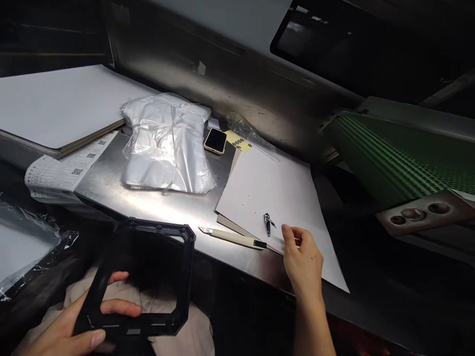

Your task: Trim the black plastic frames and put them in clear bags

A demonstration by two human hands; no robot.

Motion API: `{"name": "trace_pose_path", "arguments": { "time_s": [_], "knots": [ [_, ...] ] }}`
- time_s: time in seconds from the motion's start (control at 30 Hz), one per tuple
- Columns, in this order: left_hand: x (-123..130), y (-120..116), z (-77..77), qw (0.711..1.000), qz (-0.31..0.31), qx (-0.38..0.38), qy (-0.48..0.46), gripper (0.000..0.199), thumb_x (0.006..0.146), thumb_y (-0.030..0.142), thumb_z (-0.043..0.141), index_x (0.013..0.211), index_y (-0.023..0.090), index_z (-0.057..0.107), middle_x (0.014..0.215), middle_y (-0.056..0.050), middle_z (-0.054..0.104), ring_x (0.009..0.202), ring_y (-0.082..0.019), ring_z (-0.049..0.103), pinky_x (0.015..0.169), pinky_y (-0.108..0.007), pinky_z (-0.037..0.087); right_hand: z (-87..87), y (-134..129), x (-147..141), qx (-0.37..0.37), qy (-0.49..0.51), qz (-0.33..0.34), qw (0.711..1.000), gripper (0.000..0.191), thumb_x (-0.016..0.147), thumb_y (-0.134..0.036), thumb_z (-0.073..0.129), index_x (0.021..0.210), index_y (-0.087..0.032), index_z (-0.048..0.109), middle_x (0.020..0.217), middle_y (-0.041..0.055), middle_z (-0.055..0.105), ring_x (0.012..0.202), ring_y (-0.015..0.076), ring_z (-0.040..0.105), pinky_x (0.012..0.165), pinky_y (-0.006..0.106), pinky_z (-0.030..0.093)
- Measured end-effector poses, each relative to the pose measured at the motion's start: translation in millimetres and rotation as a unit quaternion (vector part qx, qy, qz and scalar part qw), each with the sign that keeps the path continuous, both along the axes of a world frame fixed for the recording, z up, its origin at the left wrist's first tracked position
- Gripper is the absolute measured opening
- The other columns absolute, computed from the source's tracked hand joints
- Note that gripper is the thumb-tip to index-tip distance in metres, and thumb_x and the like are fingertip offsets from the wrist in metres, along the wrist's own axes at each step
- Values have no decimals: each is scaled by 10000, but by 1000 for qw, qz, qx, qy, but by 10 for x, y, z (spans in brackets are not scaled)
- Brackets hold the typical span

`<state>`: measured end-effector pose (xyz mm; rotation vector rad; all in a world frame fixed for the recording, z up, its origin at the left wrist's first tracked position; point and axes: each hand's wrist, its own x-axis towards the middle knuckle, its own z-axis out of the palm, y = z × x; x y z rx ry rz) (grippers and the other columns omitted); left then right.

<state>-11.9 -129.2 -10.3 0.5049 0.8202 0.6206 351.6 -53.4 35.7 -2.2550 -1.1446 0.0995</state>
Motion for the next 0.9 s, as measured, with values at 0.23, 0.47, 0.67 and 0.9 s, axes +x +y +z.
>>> {"name": "trace_pose_path", "arguments": {
  "time_s": [0.23,0.47,0.67,0.9],
  "knots": [
    [-35,12,-15,1000,-9,22,-2,677,676,395,600,1188,262,177,1049,-98,597,919,-279,565,792,-446,378,-148,170,35,-45,-9,70,996,344,657,-498,447,737,-189,576,966,92,576,844,243,525,740,386,399],
    [-33,48,-44,1000,-15,23,-14,627,690,371,602,1164,281,202,1038,-83,607,894,-275,583,799,-446,386,-202,73,46,-51,-67,123,989,385,648,-499,471,864,-192,557,962,72,575,874,253,514,801,413,385],
    [-32,57,-35,1000,-19,8,11,608,678,369,612,1145,301,230,1015,-67,627,927,-279,578,796,-433,401,-188,76,74,-79,-102,128,983,515,664,-517,425,988,-143,571,930,104,512,868,251,505,803,406,393],
    [-32,35,-14,1000,9,-9,-4,598,676,312,634,1155,282,278,1015,-65,632,938,-257,581,765,-376,448,-153,101,69,-54,-95,104,989,498,652,-509,461,935,-121,594,868,123,544,809,284,519,787,453,389]
  ]
}}
